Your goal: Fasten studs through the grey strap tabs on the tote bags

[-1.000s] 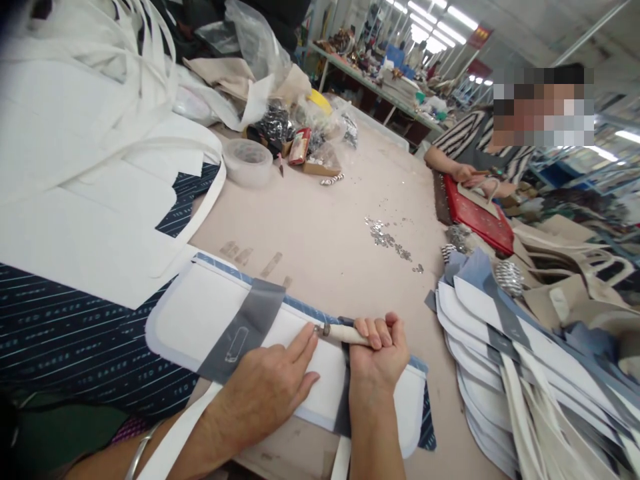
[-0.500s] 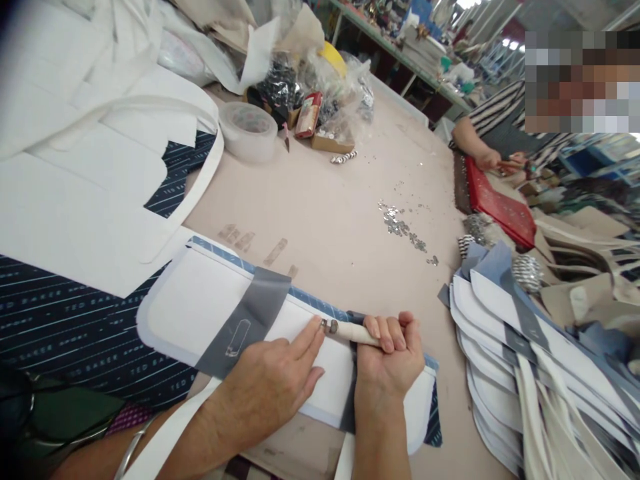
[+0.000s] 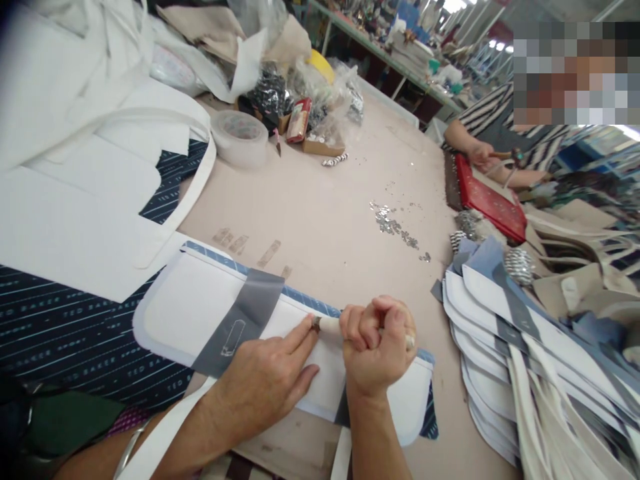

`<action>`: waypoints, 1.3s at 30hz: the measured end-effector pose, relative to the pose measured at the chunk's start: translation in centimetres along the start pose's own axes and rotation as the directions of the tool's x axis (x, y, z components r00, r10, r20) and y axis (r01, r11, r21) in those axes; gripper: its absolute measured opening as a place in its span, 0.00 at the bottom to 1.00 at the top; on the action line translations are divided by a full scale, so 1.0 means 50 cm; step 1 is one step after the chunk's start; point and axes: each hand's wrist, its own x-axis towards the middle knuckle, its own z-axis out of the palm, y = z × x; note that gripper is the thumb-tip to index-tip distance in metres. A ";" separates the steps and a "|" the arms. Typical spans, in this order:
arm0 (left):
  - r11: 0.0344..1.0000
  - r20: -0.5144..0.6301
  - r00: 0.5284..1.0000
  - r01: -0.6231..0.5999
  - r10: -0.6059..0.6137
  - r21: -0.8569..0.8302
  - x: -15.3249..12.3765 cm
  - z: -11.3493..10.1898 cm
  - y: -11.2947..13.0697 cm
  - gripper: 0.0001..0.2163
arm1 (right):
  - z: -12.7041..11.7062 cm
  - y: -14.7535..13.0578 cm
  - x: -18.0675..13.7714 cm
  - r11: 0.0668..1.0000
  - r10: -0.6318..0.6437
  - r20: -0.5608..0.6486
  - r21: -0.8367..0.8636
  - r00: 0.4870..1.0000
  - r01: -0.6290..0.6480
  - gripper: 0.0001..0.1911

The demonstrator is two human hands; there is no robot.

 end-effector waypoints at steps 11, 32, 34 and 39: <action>0.999 -0.052 0.999 -0.010 0.012 0.035 -0.003 0.003 0.001 0.21 | -0.030 0.000 -0.002 0.999 0.021 -0.057 0.036 0.998 -0.019 0.10; 1.000 -0.083 0.996 0.014 -0.016 -0.026 0.000 0.004 -0.001 0.16 | 0.064 0.016 0.019 0.814 0.171 0.370 -0.575 0.913 0.080 0.17; 0.998 -0.073 0.997 0.033 -0.037 -0.044 0.001 -0.002 0.000 0.13 | 0.077 0.024 0.043 0.795 0.268 0.394 -0.606 0.879 0.029 0.19; 0.999 -0.095 0.995 0.037 -0.040 -0.034 0.001 -0.002 0.001 0.15 | 0.135 0.047 0.075 0.690 0.360 0.474 -0.715 0.803 0.112 0.20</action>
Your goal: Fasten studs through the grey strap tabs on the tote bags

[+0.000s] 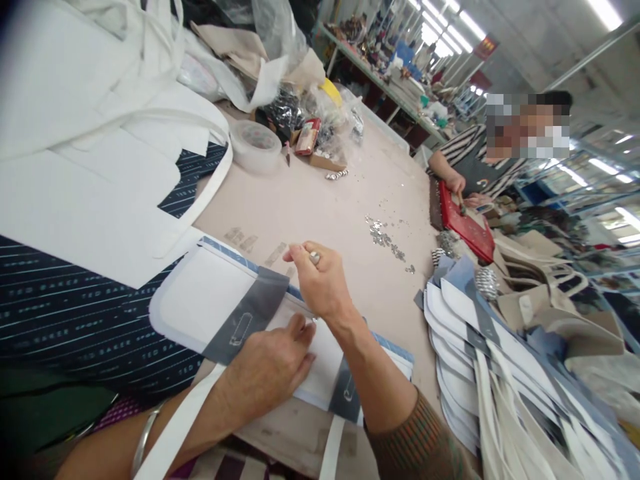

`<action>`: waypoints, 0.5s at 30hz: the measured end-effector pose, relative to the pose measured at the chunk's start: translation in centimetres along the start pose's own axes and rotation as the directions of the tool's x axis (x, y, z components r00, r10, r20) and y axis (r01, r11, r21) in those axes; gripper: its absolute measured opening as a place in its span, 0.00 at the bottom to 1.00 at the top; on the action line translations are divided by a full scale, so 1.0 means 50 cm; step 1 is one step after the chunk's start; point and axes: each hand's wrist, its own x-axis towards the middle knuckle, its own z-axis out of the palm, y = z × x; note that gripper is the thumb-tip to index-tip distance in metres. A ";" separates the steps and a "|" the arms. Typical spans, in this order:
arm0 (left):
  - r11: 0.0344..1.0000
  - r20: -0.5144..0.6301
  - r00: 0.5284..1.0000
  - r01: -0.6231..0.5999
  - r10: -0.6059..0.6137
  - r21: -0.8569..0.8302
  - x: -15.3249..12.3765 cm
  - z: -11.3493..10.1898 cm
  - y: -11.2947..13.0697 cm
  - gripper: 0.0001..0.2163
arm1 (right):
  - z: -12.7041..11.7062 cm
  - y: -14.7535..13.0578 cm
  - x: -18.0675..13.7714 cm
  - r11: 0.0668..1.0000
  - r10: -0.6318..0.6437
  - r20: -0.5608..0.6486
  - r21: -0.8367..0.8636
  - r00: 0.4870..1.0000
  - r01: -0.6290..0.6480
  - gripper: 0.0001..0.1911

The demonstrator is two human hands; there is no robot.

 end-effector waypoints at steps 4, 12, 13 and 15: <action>0.999 0.001 0.999 -0.036 0.036 0.008 -0.002 0.013 -0.002 0.15 | 0.037 -0.026 0.007 0.976 0.020 0.098 -0.216 0.995 0.001 0.18; 1.000 -0.036 0.999 -0.010 0.009 -0.025 -0.006 0.031 -0.005 0.10 | 0.056 -0.028 -0.016 0.904 -0.054 0.179 -0.409 0.982 0.124 0.16; 0.999 -0.034 0.999 -0.008 0.007 -0.037 -0.006 0.031 -0.005 0.10 | 0.051 -0.027 -0.020 0.903 -0.076 0.167 -0.407 0.983 0.139 0.16; 0.998 -0.031 0.999 0.007 -0.009 -0.057 -0.005 0.030 -0.005 0.10 | 0.038 -0.025 -0.030 0.914 -0.110 0.113 -0.378 0.988 0.145 0.16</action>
